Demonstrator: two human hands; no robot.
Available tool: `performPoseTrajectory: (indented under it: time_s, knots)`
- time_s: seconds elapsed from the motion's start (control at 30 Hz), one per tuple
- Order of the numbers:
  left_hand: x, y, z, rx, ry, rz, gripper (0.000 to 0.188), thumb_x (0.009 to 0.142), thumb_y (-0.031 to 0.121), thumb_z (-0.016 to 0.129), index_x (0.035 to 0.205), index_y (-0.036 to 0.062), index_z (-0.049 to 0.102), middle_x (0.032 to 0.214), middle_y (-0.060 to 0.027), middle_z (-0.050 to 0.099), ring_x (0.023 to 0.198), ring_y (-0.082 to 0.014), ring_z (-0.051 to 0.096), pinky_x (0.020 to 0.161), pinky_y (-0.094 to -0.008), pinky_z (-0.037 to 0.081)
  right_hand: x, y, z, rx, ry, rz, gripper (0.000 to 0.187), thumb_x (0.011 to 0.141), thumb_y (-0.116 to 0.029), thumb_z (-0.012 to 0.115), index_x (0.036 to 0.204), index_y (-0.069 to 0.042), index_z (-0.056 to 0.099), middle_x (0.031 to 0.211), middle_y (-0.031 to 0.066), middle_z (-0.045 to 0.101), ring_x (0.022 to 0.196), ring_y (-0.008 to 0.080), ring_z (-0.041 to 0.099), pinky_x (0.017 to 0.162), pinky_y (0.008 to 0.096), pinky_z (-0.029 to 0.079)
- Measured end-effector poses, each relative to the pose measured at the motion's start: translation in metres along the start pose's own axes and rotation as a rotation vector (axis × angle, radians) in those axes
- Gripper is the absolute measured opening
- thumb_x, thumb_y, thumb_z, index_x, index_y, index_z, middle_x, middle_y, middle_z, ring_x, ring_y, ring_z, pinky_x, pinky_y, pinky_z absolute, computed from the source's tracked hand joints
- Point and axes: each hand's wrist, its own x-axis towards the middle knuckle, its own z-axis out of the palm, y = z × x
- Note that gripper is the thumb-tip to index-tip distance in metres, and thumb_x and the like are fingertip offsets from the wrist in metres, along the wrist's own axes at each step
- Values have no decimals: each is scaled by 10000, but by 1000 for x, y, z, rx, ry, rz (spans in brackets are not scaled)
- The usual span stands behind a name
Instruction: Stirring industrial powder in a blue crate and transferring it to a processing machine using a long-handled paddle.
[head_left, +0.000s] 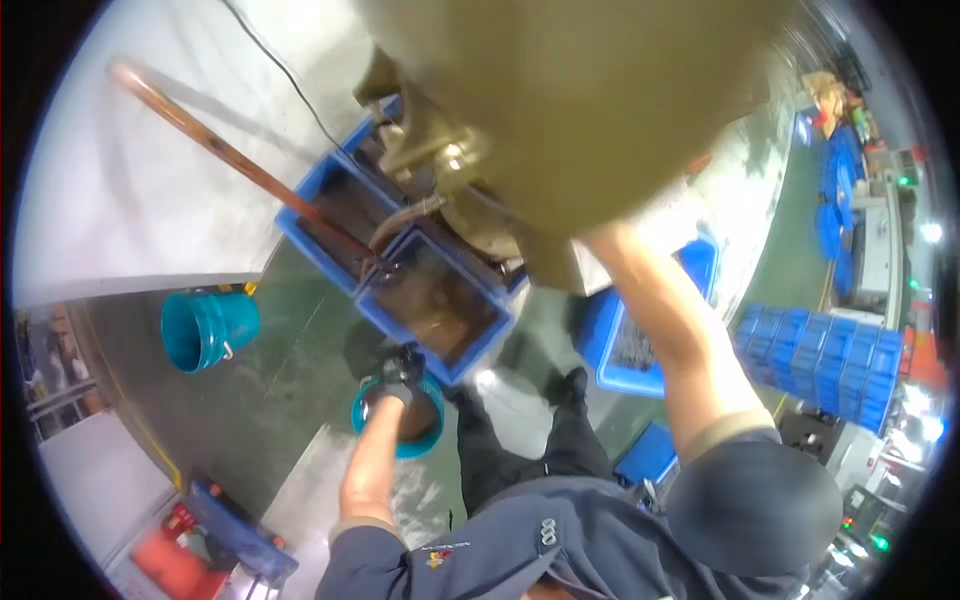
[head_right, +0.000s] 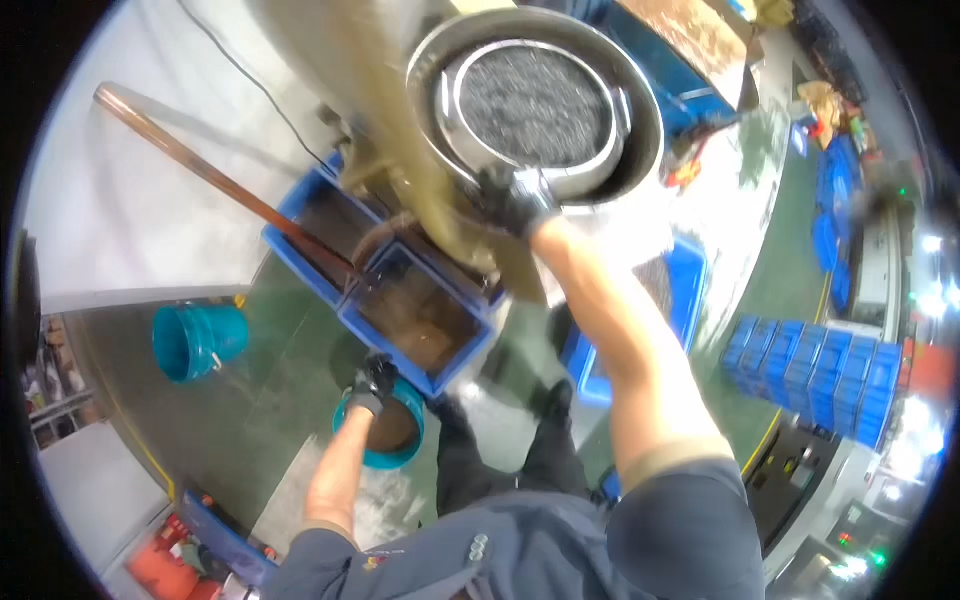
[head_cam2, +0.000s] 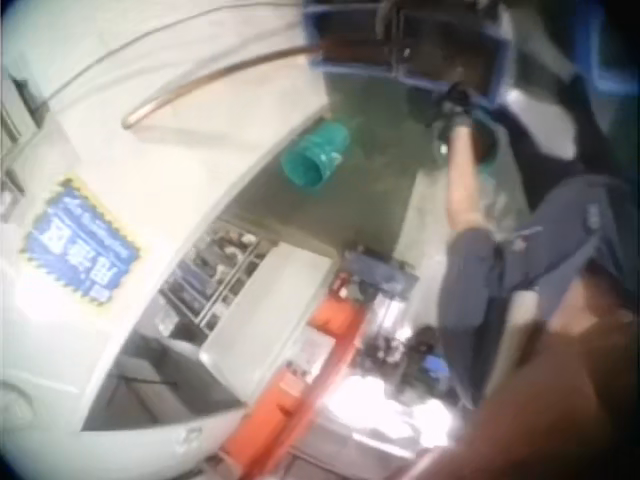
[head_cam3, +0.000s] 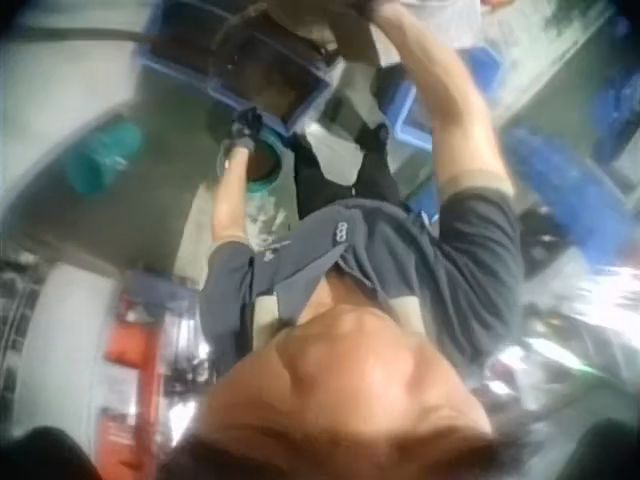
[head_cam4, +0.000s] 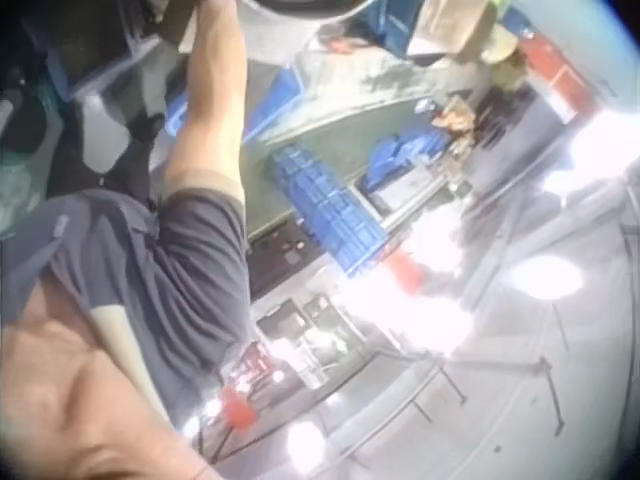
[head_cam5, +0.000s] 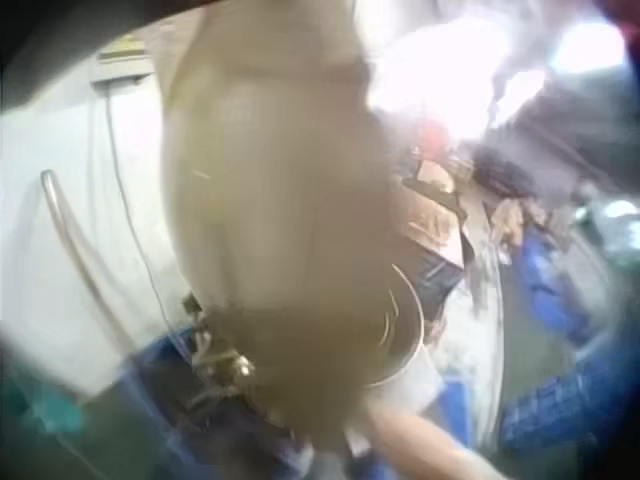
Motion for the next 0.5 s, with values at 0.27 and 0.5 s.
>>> performPoseTrajectory:
  time_s: [0.27, 0.5]
  knots:
    - [-214, 1, 125, 43, 147, -288, 327, 964, 318, 490, 1179, 109, 621, 1124, -124, 666, 1007, -240, 655, 786, -393, 529, -91, 12, 49, 652, 722, 121, 342, 908, -307, 549, 1164, -88, 605, 978, 213, 649, 895, 370, 619, 778, 462, 501]
    - [-244, 107, 107, -300, -327, -659, 447, 940, 422, 505, 1237, 97, 585, 1000, -79, 699, 787, -238, 646, 706, -377, 506, -381, 22, 310, 1652, 605, 59, 416, 881, -209, 607, 1284, -112, 573, 1131, 166, 653, 1046, 355, 611, 894, 440, 483]
